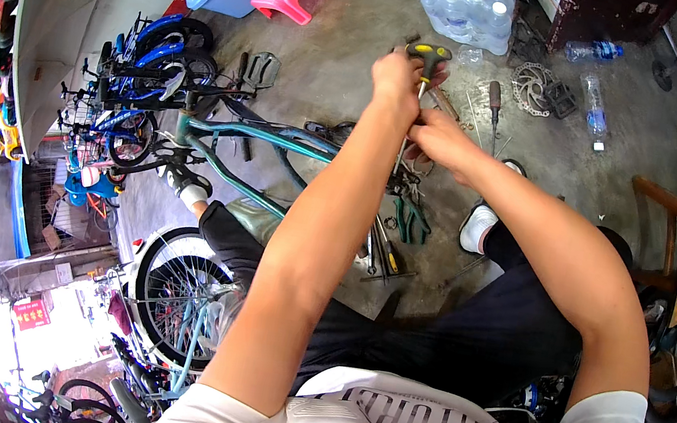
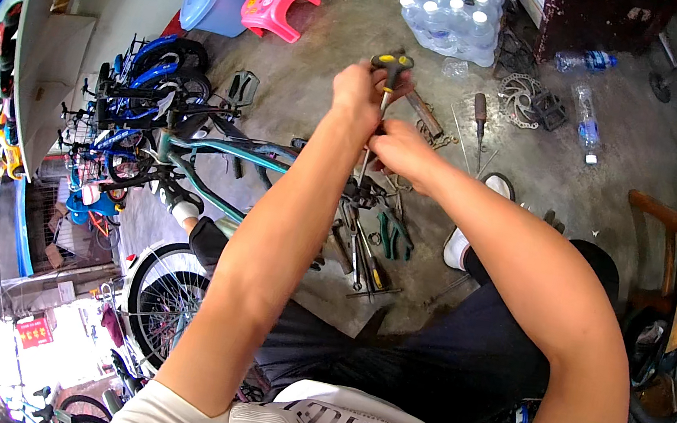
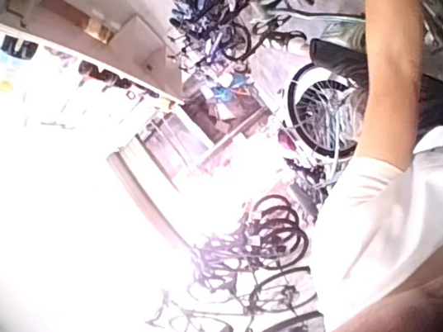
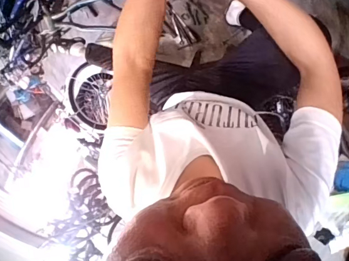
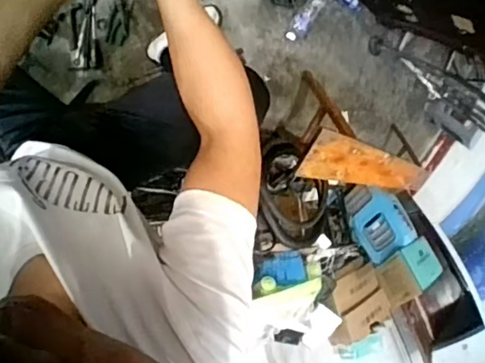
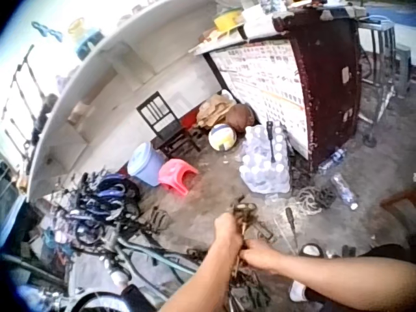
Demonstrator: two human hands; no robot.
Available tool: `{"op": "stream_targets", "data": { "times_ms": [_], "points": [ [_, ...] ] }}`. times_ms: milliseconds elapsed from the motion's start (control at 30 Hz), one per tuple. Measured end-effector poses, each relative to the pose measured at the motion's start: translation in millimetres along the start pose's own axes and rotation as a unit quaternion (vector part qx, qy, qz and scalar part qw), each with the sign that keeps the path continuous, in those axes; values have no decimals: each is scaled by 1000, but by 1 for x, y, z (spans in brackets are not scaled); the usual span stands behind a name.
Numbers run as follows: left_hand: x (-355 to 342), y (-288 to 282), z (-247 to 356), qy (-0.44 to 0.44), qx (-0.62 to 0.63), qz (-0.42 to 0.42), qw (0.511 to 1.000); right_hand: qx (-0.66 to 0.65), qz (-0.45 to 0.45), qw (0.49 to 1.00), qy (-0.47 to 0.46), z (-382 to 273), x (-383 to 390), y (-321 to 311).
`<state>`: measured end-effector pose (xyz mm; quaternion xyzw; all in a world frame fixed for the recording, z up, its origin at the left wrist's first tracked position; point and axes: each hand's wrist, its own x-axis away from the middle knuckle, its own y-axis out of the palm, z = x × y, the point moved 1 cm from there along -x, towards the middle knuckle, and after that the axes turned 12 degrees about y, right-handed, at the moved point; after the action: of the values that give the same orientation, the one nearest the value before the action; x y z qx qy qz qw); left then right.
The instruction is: The person uses a screwdriver and pliers to manipulate and tighten small components on a bicycle frame while it sits on the floor.
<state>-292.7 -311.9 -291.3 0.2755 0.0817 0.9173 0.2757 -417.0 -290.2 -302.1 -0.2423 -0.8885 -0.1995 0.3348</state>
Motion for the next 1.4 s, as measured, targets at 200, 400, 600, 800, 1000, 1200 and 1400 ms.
{"op": "stream_targets", "data": {
  "times_ms": [200,400,600,800,1000,1200,1400],
  "points": [
    [9,4,21,114,-433,-13,894,4,9,1000,27,3,1,0],
    [47,52,54,298,-819,-199,448,52,25,997,-49,10,-12,-1],
    [-2,18,44,99,-375,-261,884,-16,-15,1000,11,-3,5,3],
    [7,1,37,366,-709,-152,583,-30,-74,996,25,2,0,-4],
    [34,28,29,430,-742,-250,450,-42,-57,997,-1,9,-13,-11],
    [-9,3,2,-27,-20,-17,999,-55,-22,998,14,2,-1,-2],
    [15,18,24,64,-511,-67,854,-18,-8,1000,23,4,-3,-5]
  ]
}}
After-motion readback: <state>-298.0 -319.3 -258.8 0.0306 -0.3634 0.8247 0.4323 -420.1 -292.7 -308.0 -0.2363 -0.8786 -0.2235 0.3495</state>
